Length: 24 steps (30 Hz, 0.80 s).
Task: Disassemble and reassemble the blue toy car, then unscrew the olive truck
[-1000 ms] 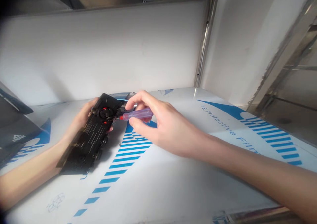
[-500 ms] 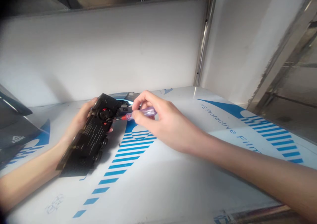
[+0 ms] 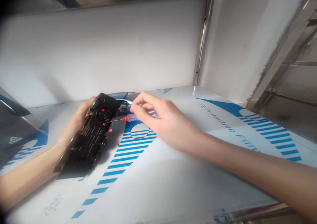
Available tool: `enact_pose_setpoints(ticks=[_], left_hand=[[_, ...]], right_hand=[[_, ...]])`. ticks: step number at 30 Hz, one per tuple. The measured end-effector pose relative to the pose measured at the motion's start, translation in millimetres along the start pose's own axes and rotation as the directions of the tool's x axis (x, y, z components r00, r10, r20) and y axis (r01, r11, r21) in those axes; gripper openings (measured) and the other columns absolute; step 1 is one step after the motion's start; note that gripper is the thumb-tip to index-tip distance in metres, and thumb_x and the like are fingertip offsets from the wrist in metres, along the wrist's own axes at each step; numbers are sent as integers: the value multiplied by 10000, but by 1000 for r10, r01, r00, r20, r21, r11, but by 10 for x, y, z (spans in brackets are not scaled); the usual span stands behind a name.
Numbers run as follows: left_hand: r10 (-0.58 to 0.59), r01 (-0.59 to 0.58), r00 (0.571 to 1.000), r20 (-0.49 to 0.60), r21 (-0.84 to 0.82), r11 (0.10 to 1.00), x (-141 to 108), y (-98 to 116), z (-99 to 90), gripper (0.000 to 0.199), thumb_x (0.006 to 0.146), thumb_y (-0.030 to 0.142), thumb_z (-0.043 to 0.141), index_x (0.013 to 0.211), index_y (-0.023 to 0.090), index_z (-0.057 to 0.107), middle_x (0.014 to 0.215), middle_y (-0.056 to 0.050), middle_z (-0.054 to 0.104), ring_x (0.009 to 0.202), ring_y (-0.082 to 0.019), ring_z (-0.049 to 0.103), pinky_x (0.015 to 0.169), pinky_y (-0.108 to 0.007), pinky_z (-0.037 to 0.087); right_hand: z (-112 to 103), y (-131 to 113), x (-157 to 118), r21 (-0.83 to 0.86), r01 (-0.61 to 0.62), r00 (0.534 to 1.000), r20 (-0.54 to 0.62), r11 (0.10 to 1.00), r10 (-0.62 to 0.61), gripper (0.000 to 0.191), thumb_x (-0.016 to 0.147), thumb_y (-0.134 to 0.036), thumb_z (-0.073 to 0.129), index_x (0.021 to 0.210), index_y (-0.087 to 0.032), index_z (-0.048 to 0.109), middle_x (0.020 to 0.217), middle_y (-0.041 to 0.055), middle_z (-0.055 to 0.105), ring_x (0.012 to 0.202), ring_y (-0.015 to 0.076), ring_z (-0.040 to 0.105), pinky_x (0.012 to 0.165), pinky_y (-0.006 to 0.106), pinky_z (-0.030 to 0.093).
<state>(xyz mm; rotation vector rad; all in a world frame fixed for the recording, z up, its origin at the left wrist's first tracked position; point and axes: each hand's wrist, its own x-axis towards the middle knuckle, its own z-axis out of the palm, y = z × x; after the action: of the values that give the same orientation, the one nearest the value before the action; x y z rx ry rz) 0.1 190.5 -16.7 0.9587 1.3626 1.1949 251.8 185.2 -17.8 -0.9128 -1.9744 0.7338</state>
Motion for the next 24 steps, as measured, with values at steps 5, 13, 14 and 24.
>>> enact_pose_setpoints(ticks=[5,13,14,24], left_hand=[[-9,10,1000,-15,38,999,-4,14,-8,627,972,722,560,1022,135,776,605,-68,738,462,-207,677,407,-257,535],[2,-2,999,-38,-6,1000,-32,14,27,576,995,679,569,963,140,771,628,-62,748,476,-200,698,403,-239,548],[2,-2,999,-41,-2,1000,-29,12,29,573,1002,674,559,951,145,773,631,-66,749,483,-201,704,404,-238,550],[8,-9,998,-60,0,1000,-48,20,53,571,1017,647,543,833,156,767,621,-75,744,485,-195,707,396,-235,546]], right_hand=[[12,-17,-10,-23,117,993,-18,993,-117,64,1011,-324,693,1039,-274,663,1001,-6,681,914,178,640,805,314,479],[37,-46,-36,-90,206,977,-32,974,-210,85,983,-178,668,1011,-256,647,1021,-14,688,923,157,642,836,285,488],[38,-48,-41,-98,211,976,-29,972,-215,89,981,-173,667,1010,-254,647,1014,-14,687,914,156,639,828,284,488],[40,-25,-48,69,48,999,22,996,-49,209,1110,-447,540,1040,-279,642,803,-59,658,770,116,620,713,257,458]])
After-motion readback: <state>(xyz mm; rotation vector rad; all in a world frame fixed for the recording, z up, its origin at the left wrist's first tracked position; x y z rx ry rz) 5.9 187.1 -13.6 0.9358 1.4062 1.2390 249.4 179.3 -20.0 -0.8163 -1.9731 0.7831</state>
